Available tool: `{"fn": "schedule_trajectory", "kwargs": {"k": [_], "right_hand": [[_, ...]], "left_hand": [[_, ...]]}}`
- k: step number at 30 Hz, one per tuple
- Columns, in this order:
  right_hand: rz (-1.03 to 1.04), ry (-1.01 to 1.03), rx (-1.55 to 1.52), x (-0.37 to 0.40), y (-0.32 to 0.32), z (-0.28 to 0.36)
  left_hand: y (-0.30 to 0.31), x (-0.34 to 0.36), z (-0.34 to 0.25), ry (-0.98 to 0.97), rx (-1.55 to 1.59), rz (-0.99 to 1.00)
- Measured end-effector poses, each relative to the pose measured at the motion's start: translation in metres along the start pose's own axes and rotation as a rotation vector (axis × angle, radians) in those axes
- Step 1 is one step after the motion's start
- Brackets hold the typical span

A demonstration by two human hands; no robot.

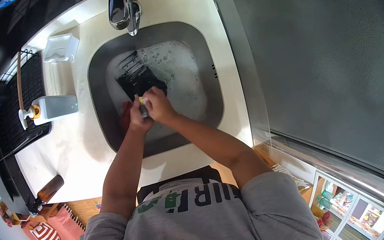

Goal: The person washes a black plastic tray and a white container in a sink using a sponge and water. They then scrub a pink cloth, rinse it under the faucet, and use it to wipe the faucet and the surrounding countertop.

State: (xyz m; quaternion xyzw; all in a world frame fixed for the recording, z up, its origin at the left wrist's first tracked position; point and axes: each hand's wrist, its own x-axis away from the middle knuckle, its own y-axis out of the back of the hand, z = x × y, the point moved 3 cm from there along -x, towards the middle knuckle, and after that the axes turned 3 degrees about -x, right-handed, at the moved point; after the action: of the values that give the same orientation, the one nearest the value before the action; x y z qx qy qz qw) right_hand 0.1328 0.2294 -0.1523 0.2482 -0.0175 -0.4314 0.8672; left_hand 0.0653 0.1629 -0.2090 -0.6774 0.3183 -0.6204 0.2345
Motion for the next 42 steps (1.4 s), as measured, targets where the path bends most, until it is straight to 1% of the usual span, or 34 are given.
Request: {"fn": "schedule_trajectory", "kwargs": {"k": [2, 3, 5, 6, 8, 9, 11, 12, 14, 15, 17, 18, 20, 21, 22, 23, 24, 25, 27, 28, 30, 31, 32, 33, 34, 35, 36, 38, 39, 40, 41, 42], "right_hand": [[0.025, 0.074, 0.094, -0.005, 0.011, -0.015], [0.022, 0.077, 0.095, -0.006, 0.013, -0.026], [0.023, -0.187, 0.264, 0.0, 0.017, -0.052], [0.019, -0.181, 0.264, -0.004, 0.017, -0.05], [0.027, -0.078, 0.13, -0.007, 0.015, -0.032], [0.028, -0.081, 0.131, -0.008, 0.014, -0.022], [0.076, 0.091, 0.043, -0.011, 0.011, 0.001], [0.069, 0.086, 0.041, -0.008, 0.014, -0.002], [0.125, 0.197, 0.173, -0.004, 0.023, -0.008], [0.129, 0.188, 0.175, 0.005, 0.03, -0.018], [0.214, -0.231, 0.329, 0.008, 0.033, -0.049], [0.213, -0.226, 0.328, 0.002, 0.029, -0.047], [-0.071, -0.048, 0.274, -0.01, 0.027, -0.023], [0.003, 0.002, 0.035, -0.017, 0.021, 0.001], [0.042, 0.046, -0.041, -0.014, 0.006, 0.013], [0.035, 0.083, 0.012, -0.011, 0.002, 0.019], [0.029, 0.118, 0.062, -0.007, -0.003, 0.018], [0.029, 0.123, 0.056, -0.007, -0.004, 0.008], [0.104, 0.144, 0.251, -0.004, 0.008, -0.016], [0.103, 0.139, 0.255, -0.003, 0.019, -0.023], [0.041, 0.0, 0.35, -0.009, 0.034, -0.035], [0.018, 0.01, 0.318, -0.013, 0.033, -0.015], [0.021, 0.007, 0.323, -0.012, 0.027, 0.005], [0.054, 0.097, 0.221, -0.007, 0.018, 0.025], [0.081, 0.192, 0.117, -0.004, 0.012, 0.034], [0.099, 0.147, 0.144, -0.002, 0.008, 0.026], [0.098, 0.152, 0.139, -0.003, 0.008, 0.021], [0.075, 0.182, 0.241, -0.006, 0.018, 0.007], [0.094, 0.095, 0.285, -0.009, 0.023, -0.009], [0.091, 0.095, 0.286, -0.009, 0.03, -0.022], [0.029, 0.014, 0.347, -0.01, 0.039, -0.035], [-0.036, -0.072, 0.409, -0.011, 0.047, -0.035]], "left_hand": [[0.011, -0.008, 0.002, -0.043, -0.054, -0.019], [0.008, -0.006, 0.0, -0.044, -0.056, -0.016], [-0.003, 0.005, -0.002, -0.065, -0.28, 0.02], [0.0, 0.001, -0.005, -0.069, -0.282, 0.025], [0.016, -0.007, -0.009, -0.1, -0.577, 0.057], [0.014, -0.005, -0.009, -0.097, -0.576, 0.056], [-0.003, 0.005, -0.015, -0.186, -0.647, 0.157], [-0.007, 0.01, -0.018, -0.18, -0.654, 0.157], [-0.011, 0.017, -0.021, -0.08, -0.587, 0.186], [-0.006, 0.017, -0.02, -0.072, -0.583, 0.184], [0.001, 0.01, -0.03, -0.078, -0.548, 0.2], [-0.003, 0.012, -0.033, -0.083, -0.55, 0.2], [-0.009, 0.023, -0.033, -0.088, -0.48, -0.002], [-0.021, 0.031, -0.028, -0.081, -0.482, -0.002], [-0.035, 0.04, -0.024, -0.08, -0.334, -0.079], [-0.042, 0.046, -0.022, -0.081, -0.183, -0.155], [-0.036, 0.044, -0.021, -0.085, -0.185, -0.156], [-0.029, 0.038, -0.02, -0.111, -0.199, -0.03], [-0.018, 0.027, -0.016, -0.118, -0.221, 0.209], [-0.016, 0.024, -0.014, -0.111, -0.221, 0.211], [-0.013, 0.017, -0.016, -0.094, -0.219, 0.159], [-0.025, 0.022, -0.018, -0.096, -0.216, 0.162], [-0.033, 0.028, -0.017, -0.06, -0.206, 0.053], [-0.038, 0.034, -0.014, -0.019, -0.199, -0.058], [-0.036, 0.033, -0.012, -0.016, -0.203, -0.056], [-0.034, 0.029, -0.013, -0.022, -0.198, 0.001], [-0.029, 0.026, -0.012, -0.03, -0.19, 0.052], [-0.018, 0.019, -0.007, -0.007, -0.197, 0.044], [-0.017, 0.017, -0.006, -0.065, -0.219, 0.077], [-0.02, 0.018, -0.009, -0.133, -0.241, 0.113], [-0.02, 0.019, -0.013, -0.138, -0.243, 0.112], [-0.023, 0.023, -0.016, -0.147, -0.252, 0.121]]}}
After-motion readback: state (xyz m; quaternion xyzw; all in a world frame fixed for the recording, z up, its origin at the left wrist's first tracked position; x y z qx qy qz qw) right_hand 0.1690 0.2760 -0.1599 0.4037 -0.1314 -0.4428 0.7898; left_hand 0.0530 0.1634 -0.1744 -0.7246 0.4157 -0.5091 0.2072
